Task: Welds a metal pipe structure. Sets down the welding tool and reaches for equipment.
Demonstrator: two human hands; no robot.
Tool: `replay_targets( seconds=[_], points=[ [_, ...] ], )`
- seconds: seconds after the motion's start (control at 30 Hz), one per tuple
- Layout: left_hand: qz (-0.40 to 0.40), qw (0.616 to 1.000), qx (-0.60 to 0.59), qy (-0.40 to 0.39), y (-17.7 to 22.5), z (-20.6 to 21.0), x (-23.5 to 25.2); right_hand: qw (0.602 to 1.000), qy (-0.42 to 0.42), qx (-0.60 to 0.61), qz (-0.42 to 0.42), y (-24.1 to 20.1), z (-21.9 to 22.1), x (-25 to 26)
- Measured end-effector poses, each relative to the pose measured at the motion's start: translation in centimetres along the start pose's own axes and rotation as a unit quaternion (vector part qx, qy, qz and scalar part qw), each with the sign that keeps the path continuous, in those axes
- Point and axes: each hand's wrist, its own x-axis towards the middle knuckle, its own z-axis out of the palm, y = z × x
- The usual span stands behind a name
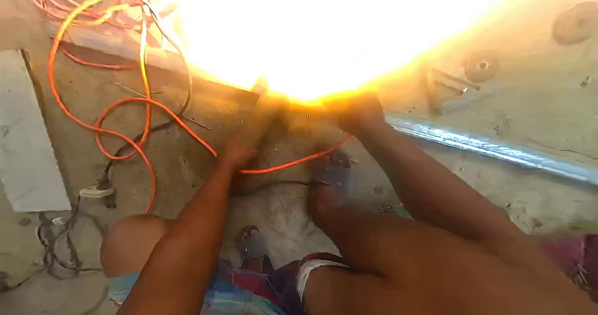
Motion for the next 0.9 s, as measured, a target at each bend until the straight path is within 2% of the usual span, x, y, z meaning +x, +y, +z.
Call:
replay_targets(
  seconds=[0.9],
  points=[
    [0.010,1.000,-0.009,0.007,-0.4,0.3,0.8,0.999,-0.030,0.008,0.035,0.0,0.4,1.2]
  ],
)
